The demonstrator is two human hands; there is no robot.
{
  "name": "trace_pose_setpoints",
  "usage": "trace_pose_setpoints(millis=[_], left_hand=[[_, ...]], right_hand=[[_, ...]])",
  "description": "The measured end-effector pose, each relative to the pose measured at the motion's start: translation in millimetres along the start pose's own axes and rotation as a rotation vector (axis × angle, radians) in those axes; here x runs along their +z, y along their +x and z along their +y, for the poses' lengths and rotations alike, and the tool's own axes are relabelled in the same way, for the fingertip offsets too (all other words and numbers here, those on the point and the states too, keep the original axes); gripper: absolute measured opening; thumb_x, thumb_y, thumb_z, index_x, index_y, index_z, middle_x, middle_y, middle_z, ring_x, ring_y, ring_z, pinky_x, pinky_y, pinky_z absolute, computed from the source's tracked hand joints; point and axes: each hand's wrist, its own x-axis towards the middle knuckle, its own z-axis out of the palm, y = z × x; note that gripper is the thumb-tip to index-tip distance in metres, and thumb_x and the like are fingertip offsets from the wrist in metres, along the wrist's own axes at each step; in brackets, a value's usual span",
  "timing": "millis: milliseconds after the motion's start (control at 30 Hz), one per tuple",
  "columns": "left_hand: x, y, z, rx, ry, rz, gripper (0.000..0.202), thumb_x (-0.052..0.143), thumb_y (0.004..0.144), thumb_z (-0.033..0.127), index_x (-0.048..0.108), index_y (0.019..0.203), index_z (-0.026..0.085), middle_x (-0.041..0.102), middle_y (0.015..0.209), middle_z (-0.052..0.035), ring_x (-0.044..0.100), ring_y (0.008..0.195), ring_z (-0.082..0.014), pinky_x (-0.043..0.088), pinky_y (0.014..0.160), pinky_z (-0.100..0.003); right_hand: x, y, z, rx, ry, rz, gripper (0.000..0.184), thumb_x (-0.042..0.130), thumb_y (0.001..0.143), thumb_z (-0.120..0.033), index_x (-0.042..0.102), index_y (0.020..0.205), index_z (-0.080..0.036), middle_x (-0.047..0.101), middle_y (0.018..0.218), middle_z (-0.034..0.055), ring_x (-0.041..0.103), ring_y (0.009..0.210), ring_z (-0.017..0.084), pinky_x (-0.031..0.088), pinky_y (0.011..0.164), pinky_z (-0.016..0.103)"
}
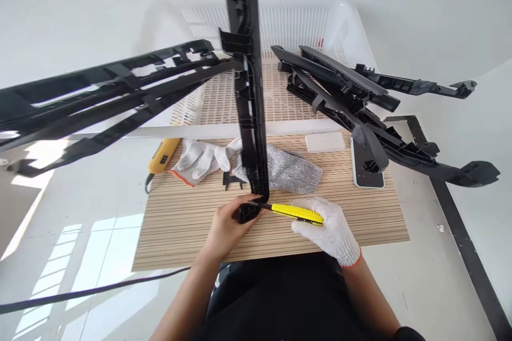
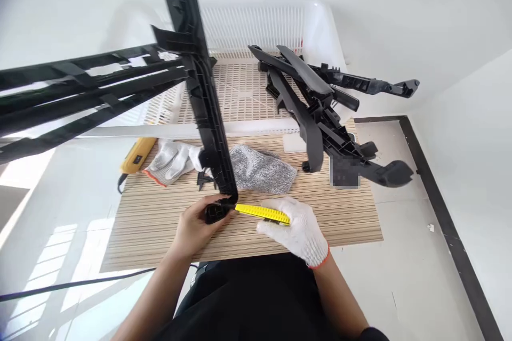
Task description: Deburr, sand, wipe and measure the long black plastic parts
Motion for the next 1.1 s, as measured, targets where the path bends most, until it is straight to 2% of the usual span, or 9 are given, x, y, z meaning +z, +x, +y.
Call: trace_pose_setpoints(millis=[100, 200, 333, 467, 567, 700, 800, 933, 1100], left_hand=[[1.7, 0, 2, -0.013, -0.068, -0.049, 0.03, 0.078, 0.078, 0.035, 0.075, 0.103, 0.02, 0.08, 0.096, -0.0061, 0.077, 0.084, -0.0216, 0.065, 0.074, -0.028], [2.7, -1, 4, -0.029, -0.133, -0.063, 0.031, 0.08, 0.076, 0.037, 0.075, 0.1, 0.019, 0.08, 0.097, -0.0071, 0.077, 0.087, -0.0222, 0.065, 0.076, -0.03], [5.0, -4, 4, -0.058, -0.236, -0.081, 0.037, 0.082, 0.073, 0.04, 0.073, 0.101, 0.017, 0.08, 0.096, -0.0079, 0.077, 0.084, -0.023, 0.065, 0.075, -0.031], [6.5, -8, 0, -0.064, -0.251, -0.086, 0.036, 0.082, 0.074, 0.038, 0.073, 0.103, 0.018, 0.079, 0.1, -0.0078, 0.077, 0.089, -0.0227, 0.063, 0.079, -0.032], [5.6, -10, 0, -0.051, -0.283, -0.081, 0.038, 0.083, 0.072, 0.035, 0.072, 0.103, 0.017, 0.079, 0.098, -0.0076, 0.076, 0.088, -0.0225, 0.063, 0.079, -0.031], [3.1, -10, 2, -0.026, -0.337, -0.063, 0.034, 0.084, 0.071, 0.034, 0.073, 0.098, 0.016, 0.079, 0.1, -0.0086, 0.076, 0.091, -0.0227, 0.063, 0.083, -0.032], [1.6, -8, 3, -0.002, -0.397, -0.065, 0.035, 0.084, 0.07, 0.031, 0.072, 0.099, 0.015, 0.078, 0.102, -0.0096, 0.076, 0.09, -0.0226, 0.062, 0.084, -0.034], [0.3, -8, 3, 0.006, -0.417, -0.054, 0.032, 0.085, 0.069, 0.03, 0.072, 0.095, 0.015, 0.078, 0.1, -0.0093, 0.075, 0.091, -0.0221, 0.062, 0.085, -0.033], [0.0, -8, 3, 0.032, -0.475, -0.067, 0.036, 0.086, 0.067, 0.031, 0.071, 0.096, 0.015, 0.078, 0.097, -0.009, 0.075, 0.086, -0.0215, 0.062, 0.081, -0.033]], right_hand=[[0, -1, 0, -0.018, -0.062, -0.062, 0.039, 0.079, 0.08, -0.044, 0.074, 0.116, -0.03, 0.076, 0.102, 0.0017, 0.071, 0.095, 0.022, 0.055, 0.088, 0.035], [1, -3, 1, -0.009, -0.033, 0.014, 0.038, 0.074, 0.084, -0.044, 0.073, 0.119, -0.03, 0.075, 0.112, 0.0031, 0.07, 0.103, 0.023, 0.054, 0.092, 0.036], [3, -6, 0, -0.045, -0.067, -0.078, 0.038, 0.077, 0.081, -0.045, 0.075, 0.116, -0.029, 0.076, 0.108, 0.0029, 0.071, 0.098, 0.023, 0.054, 0.091, 0.038], [6, -10, 0, 0.052, 0.023, 0.105, 0.038, 0.073, 0.084, -0.044, 0.074, 0.117, -0.025, 0.077, 0.105, 0.0042, 0.072, 0.092, 0.023, 0.058, 0.085, 0.036], [6, -12, 1, 0.022, -0.012, 0.027, 0.038, 0.077, 0.081, -0.042, 0.075, 0.115, -0.026, 0.077, 0.107, 0.0041, 0.072, 0.097, 0.024, 0.056, 0.091, 0.038], [4, -14, 3, 0.067, 0.074, 0.069, 0.04, 0.074, 0.083, -0.044, 0.074, 0.118, -0.025, 0.078, 0.104, 0.0047, 0.073, 0.089, 0.023, 0.059, 0.084, 0.036], [5, -17, 5, 0.01, 0.033, 0.011, 0.041, 0.079, 0.078, -0.042, 0.076, 0.115, -0.025, 0.078, 0.105, 0.0051, 0.073, 0.094, 0.024, 0.058, 0.088, 0.037], [6, -20, 9, 0.103, 0.078, 0.153, 0.042, 0.075, 0.082, -0.044, 0.075, 0.117, -0.022, 0.078, 0.095, 0.0054, 0.072, 0.076, 0.021, 0.06, 0.068, 0.032], [6, -21, 9, 0.061, 0.025, 0.041, 0.042, 0.08, 0.076, -0.042, 0.076, 0.113, -0.021, 0.078, 0.093, 0.0053, 0.07, 0.074, 0.019, 0.059, 0.067, 0.03]])
